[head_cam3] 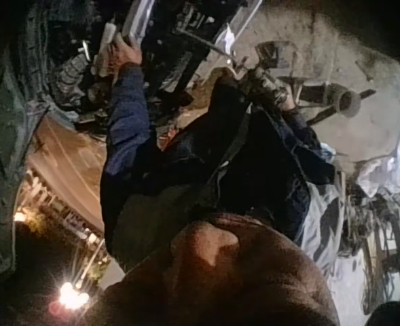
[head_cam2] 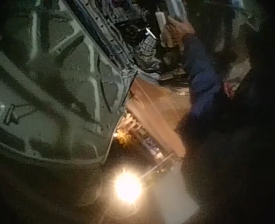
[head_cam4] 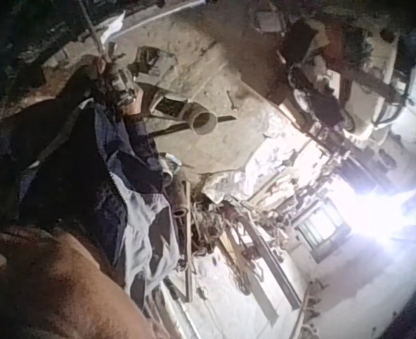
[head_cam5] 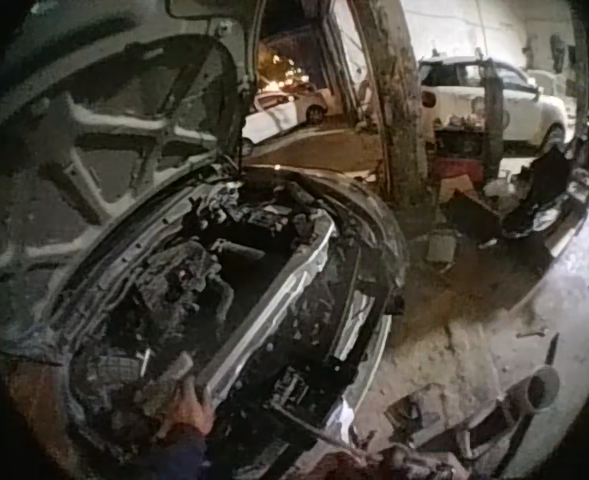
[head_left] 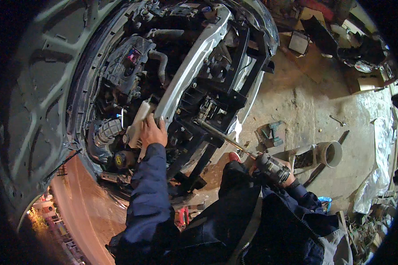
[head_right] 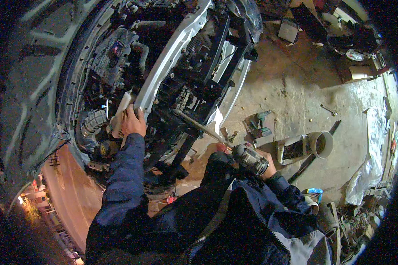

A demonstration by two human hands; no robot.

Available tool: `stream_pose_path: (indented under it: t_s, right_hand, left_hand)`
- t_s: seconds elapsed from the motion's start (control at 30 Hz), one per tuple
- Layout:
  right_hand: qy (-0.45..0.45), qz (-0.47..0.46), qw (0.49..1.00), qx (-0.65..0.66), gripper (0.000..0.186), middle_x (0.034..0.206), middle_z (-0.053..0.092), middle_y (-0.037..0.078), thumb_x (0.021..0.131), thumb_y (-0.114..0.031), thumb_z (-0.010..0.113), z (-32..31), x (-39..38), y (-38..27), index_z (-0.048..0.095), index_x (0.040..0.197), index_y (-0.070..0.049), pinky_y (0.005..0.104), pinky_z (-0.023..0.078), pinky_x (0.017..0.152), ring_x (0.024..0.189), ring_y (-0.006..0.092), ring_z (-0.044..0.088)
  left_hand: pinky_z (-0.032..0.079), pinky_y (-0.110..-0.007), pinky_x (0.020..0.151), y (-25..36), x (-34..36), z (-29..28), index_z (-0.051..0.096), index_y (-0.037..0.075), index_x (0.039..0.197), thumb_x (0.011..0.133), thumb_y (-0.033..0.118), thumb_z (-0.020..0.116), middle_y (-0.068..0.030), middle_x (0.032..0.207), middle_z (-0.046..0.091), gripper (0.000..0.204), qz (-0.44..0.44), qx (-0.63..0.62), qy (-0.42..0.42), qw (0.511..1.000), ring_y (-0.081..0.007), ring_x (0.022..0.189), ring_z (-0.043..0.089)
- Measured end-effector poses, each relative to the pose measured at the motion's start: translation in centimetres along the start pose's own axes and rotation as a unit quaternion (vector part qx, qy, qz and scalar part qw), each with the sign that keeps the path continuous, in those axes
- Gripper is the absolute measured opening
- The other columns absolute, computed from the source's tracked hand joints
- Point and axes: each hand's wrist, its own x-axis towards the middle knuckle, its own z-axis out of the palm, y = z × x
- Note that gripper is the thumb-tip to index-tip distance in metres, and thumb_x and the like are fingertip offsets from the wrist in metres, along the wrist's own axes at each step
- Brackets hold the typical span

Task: The person works under the open hood of a car, using a cordless impact wrench to remove bolts from the front radiator support and engine bay components. They reposition parts by hand and close the hood at the end.

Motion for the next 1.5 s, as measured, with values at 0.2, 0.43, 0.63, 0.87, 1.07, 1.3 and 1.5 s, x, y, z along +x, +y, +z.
stream_pose_path:
  t_s: [0.2,0.43,0.63,0.87,1.07,1.3,1.5]
  right_hand:
    - [0.035,0.126,0.976,0.177,0.053,0.134,0.074,0.011,0.093,-0.019,0.080,-0.6,-2.2,0.2,0.068,0.143,-0.010,0.0422,0.053,0.106,0.125,0.0291,0.069]
    - [-0.072,-0.068,0.978,-0.186,0.052,0.156,0.061,0.008,0.104,-0.034,0.063,-1.0,-3.2,4.7,0.060,0.153,-0.016,0.0457,0.038,0.124,0.146,0.0308,0.054]
    - [-0.020,0.005,0.995,-0.099,0.046,0.153,0.063,0.012,0.106,-0.027,0.061,-1.6,-4.6,5.4,0.062,0.150,-0.014,0.0460,0.040,0.123,0.144,0.0326,0.055]
    - [0.037,0.030,0.991,-0.124,0.042,0.149,0.064,0.013,0.107,-0.022,0.058,-3.6,-5.2,5.4,0.064,0.146,-0.012,0.0470,0.043,0.121,0.143,0.0347,0.055]
    - [0.016,0.046,0.983,-0.177,0.039,0.147,0.065,0.014,0.106,-0.018,0.058,-2.7,-3.8,6.8,0.065,0.144,-0.011,0.0473,0.045,0.120,0.140,0.0352,0.057]
    - [0.044,0.042,0.991,-0.116,0.041,0.141,0.066,0.017,0.103,-0.023,0.062,-2.1,-4.7,10.1,0.065,0.141,-0.009,0.0498,0.048,0.110,0.131,0.0376,0.060]
    - [0.072,0.052,0.991,-0.098,0.044,0.135,0.068,0.019,0.100,-0.029,0.066,-1.8,-5.6,11.3,0.065,0.139,-0.007,0.0520,0.051,0.102,0.123,0.0396,0.062]
  left_hand:
    - [0.053,-0.056,0.101,-0.2,-0.1,0.6,0.058,0.004,0.141,0.104,0.035,0.067,-0.0247,0.132,0.068,0.050,0.022,0.001,0.026,0.999,-0.0464,0.122,0.063]
    - [0.053,-0.055,0.101,-0.3,0.0,0.8,0.058,0.004,0.141,0.105,0.036,0.065,-0.0249,0.132,0.068,0.049,0.015,0.001,0.021,1.000,-0.0461,0.123,0.063]
    - [0.053,-0.056,0.101,0.0,0.0,0.3,0.058,0.003,0.141,0.107,0.036,0.063,-0.0259,0.132,0.068,0.048,-0.011,-0.016,-0.002,1.000,-0.0468,0.124,0.063]
    - [0.054,-0.056,0.100,0.4,0.0,-0.1,0.059,0.003,0.142,0.107,0.036,0.062,-0.0279,0.133,0.067,0.048,-0.002,-0.010,0.003,1.000,-0.0478,0.122,0.064]
    - [0.054,-0.057,0.100,0.3,0.1,0.0,0.058,0.004,0.143,0.106,0.036,0.063,-0.0273,0.133,0.068,0.049,-0.001,0.001,0.001,1.000,-0.0475,0.122,0.065]
    - [0.054,-0.056,0.098,0.4,-0.2,0.1,0.058,0.005,0.142,0.105,0.035,0.064,-0.0263,0.131,0.069,0.047,-0.015,-0.004,0.007,1.000,-0.0474,0.120,0.065]
    - [0.054,-0.057,0.098,0.1,0.0,0.4,0.058,0.006,0.142,0.106,0.036,0.063,-0.0269,0.130,0.068,0.047,-0.010,-0.010,0.006,1.000,-0.0477,0.119,0.065]
